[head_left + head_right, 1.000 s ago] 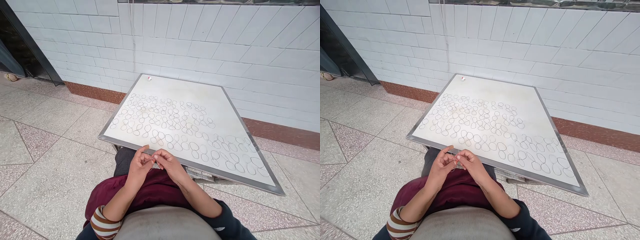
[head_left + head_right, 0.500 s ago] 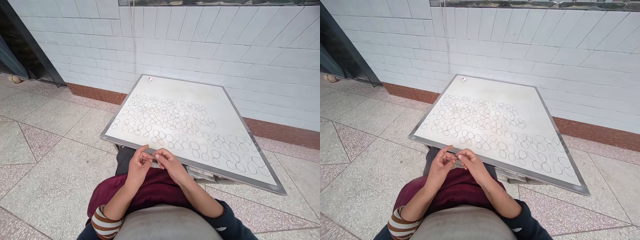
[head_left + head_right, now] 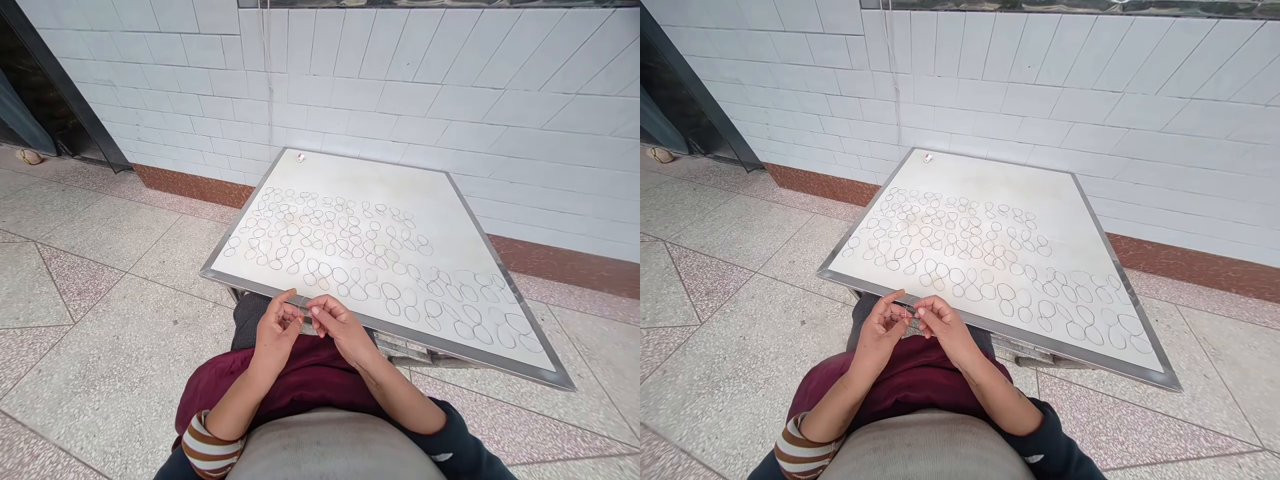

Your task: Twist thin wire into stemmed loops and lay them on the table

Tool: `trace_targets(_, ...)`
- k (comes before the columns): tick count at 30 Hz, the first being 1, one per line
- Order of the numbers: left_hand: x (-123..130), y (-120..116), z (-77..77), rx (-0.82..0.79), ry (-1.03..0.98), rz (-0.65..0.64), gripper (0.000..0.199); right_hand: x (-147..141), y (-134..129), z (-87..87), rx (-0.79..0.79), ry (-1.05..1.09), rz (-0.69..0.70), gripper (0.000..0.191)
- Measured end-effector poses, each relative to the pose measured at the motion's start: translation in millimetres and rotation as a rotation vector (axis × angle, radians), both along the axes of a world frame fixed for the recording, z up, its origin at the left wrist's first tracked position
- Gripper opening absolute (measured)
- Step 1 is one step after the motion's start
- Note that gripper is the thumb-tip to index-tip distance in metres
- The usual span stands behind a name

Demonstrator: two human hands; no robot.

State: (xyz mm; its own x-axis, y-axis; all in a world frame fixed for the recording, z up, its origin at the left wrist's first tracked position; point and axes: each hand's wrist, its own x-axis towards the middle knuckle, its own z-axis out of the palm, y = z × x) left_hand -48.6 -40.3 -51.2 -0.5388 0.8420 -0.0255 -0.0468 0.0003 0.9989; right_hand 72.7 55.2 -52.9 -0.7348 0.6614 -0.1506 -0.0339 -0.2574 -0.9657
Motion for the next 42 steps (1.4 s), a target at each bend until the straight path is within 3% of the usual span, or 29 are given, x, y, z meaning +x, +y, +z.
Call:
trace_targets(4,-1,-1,1.6,-0.025,0.062,0.003,0.047,2,2,-3.6,0.211,-0.041,-0.018,0.027)
trace_targets(7,-4,-2,0.4,-0.059,0.131,-0.030,0.049,3,7,-1.2,0.627,-0.105,-0.047,0.027)
trace_targets(10,-9,-3,-1.0,-0.089,0.228,-0.120,0.051,1,14,5.1,1.051,-0.128,0.010,0.019)
trace_targets(13,-15,-4,1.9,-0.096,0.269,-0.162,0.054,-4,19,10.0,1.220,-0.129,0.090,0.019)
trace_targets(16,-20,-5,9.2,-0.078,0.220,-0.138,0.057,-7,19,10.5,1.185,-0.108,0.112,0.021)
trace_targets(20,-24,-6,15.6,0.004,0.025,-0.068,0.061,-12,10,6.7,0.945,-0.134,0.002,0.017)
trace_targets(27,-12,-5,5.6,0.112,-0.309,0.076,0.056,-21,-10,-0.2,0.739,-0.160,-0.117,0.012)
trace_targets(36,-4,-6,2.3,0.147,-0.349,0.129,0.050,-22,-17,-4.3,0.695,-0.143,-0.151,0.014)
trace_targets(42,-4,-5,0.3,0.161,-0.308,0.140,0.045,-23,-17,-2.5,0.651,-0.128,-0.097,0.012)
